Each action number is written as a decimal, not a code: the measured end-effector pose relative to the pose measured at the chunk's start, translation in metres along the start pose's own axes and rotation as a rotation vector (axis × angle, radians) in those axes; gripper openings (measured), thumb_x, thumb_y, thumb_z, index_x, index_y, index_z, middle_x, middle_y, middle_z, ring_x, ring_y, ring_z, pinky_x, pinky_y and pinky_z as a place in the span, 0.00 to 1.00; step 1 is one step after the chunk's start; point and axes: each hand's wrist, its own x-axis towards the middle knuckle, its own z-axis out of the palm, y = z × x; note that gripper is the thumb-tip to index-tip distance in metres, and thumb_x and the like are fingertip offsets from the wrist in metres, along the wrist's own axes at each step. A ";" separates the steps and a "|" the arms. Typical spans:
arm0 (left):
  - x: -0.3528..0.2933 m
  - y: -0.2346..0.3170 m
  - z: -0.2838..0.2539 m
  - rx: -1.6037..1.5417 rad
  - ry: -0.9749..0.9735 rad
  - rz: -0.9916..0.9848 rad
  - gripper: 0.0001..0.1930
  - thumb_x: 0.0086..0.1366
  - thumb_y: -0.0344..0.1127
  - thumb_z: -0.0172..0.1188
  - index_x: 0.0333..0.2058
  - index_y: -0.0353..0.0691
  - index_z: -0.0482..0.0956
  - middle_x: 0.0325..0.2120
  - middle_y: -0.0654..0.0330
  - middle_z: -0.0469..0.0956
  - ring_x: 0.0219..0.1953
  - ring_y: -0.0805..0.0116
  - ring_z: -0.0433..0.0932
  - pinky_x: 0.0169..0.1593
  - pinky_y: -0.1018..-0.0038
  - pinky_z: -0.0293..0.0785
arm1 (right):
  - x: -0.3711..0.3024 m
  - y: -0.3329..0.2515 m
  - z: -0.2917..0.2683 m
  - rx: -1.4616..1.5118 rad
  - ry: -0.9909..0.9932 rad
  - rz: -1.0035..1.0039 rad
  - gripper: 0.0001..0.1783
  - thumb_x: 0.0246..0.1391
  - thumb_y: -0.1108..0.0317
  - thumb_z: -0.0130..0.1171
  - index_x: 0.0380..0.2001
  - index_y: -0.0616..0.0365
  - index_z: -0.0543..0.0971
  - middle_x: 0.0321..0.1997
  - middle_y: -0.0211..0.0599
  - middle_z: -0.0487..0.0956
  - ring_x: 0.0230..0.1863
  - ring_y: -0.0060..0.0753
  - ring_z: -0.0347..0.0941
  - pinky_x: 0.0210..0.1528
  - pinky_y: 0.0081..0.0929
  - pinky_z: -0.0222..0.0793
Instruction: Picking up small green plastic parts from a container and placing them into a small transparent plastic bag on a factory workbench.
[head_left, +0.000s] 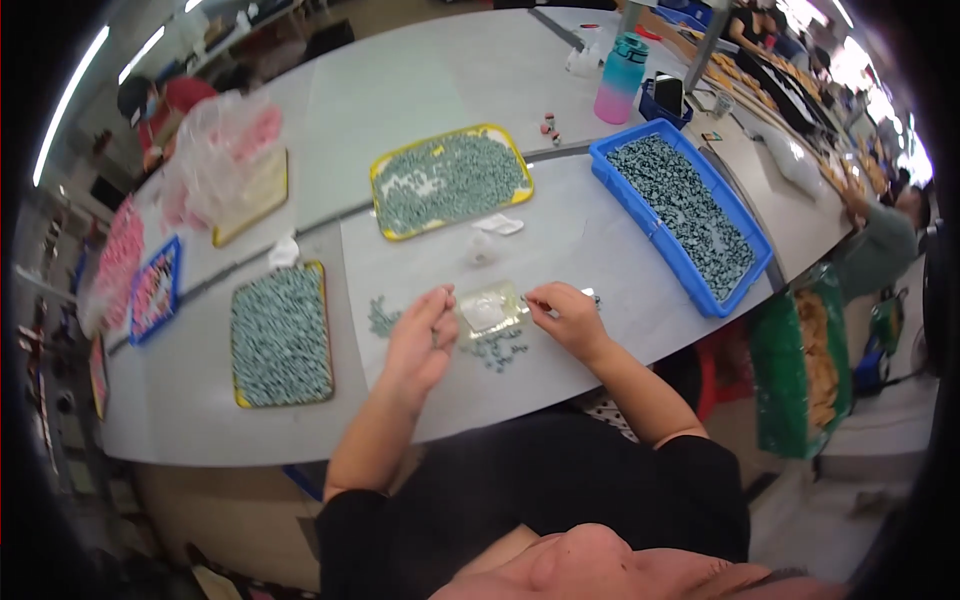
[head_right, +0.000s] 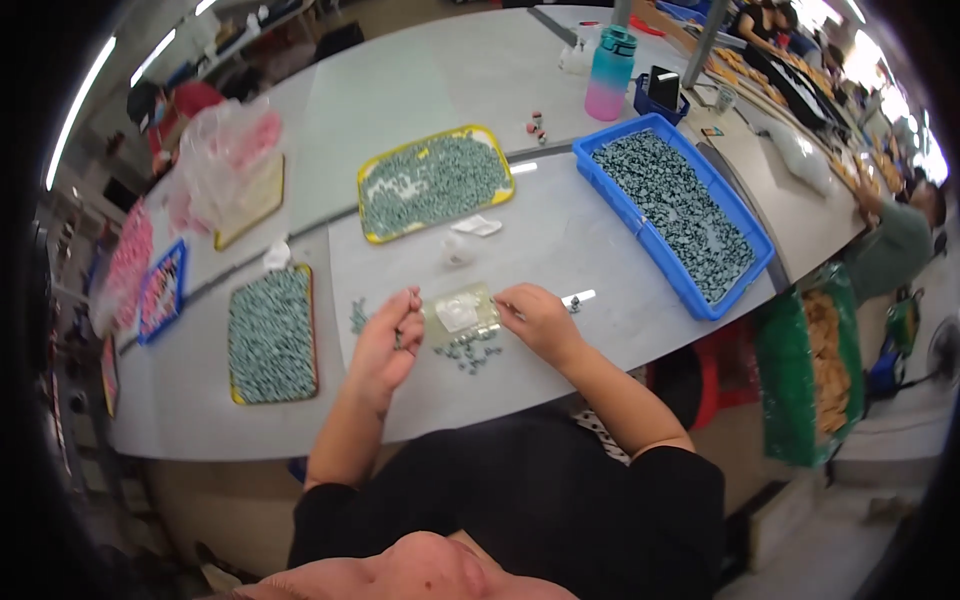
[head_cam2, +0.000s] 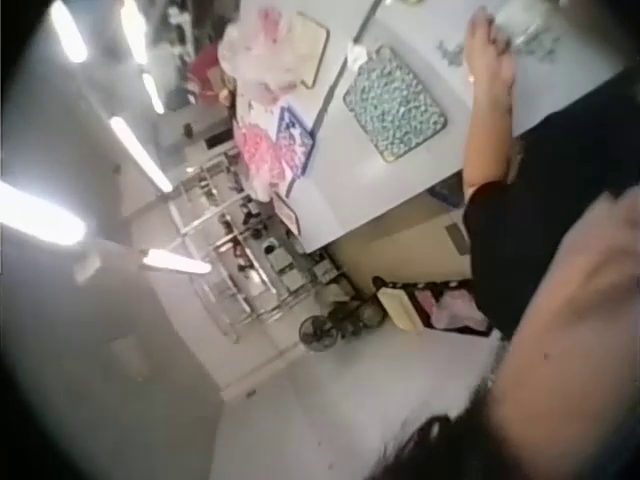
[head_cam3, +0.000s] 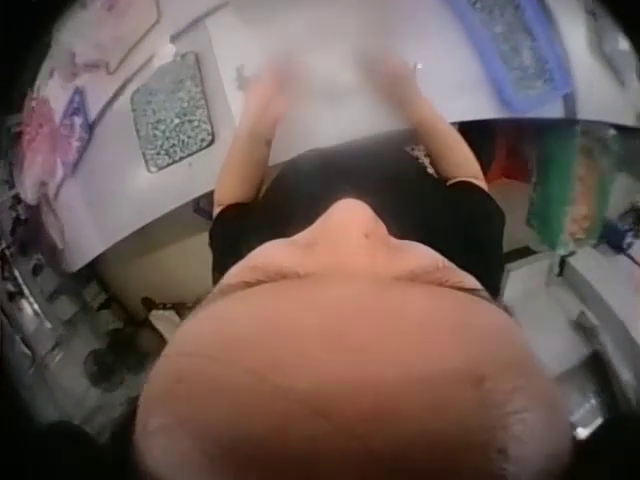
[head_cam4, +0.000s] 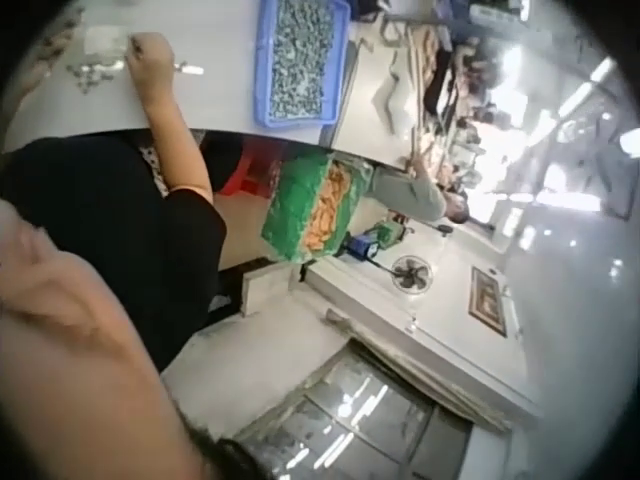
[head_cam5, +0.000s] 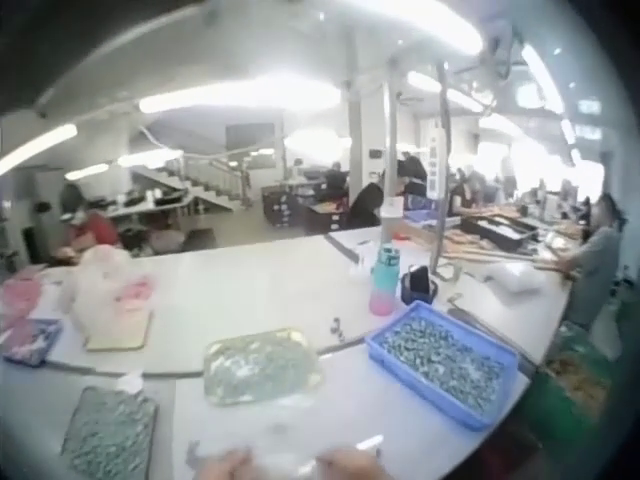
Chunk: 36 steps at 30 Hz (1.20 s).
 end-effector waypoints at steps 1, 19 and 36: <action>0.001 0.003 0.002 -0.020 0.015 -0.011 0.11 0.65 0.32 0.52 0.42 0.29 0.69 0.28 0.64 0.68 0.21 0.81 0.59 0.21 0.85 0.55 | 0.001 0.003 0.002 -0.042 0.000 -0.052 0.09 0.41 0.79 0.63 0.30 0.62 0.78 0.31 0.40 0.78 0.30 0.37 0.75 0.33 0.27 0.72; 0.021 -0.022 -0.037 -0.033 0.032 -0.101 0.12 0.68 0.40 0.48 0.34 0.37 0.67 0.22 0.66 0.64 0.18 0.82 0.56 0.17 0.85 0.51 | 0.028 -0.003 0.039 -0.250 -0.096 -0.426 0.11 0.39 0.78 0.63 0.30 0.62 0.77 0.29 0.36 0.76 0.28 0.36 0.73 0.29 0.29 0.70; 0.028 -0.002 -0.053 -0.696 0.035 -0.140 0.11 0.70 0.42 0.42 0.34 0.40 0.63 0.23 0.64 0.62 0.25 0.73 0.60 0.30 0.79 0.63 | 0.038 0.006 0.069 -0.404 -0.180 -0.609 0.14 0.39 0.76 0.60 0.34 0.63 0.78 0.34 0.37 0.76 0.30 0.36 0.73 0.30 0.28 0.70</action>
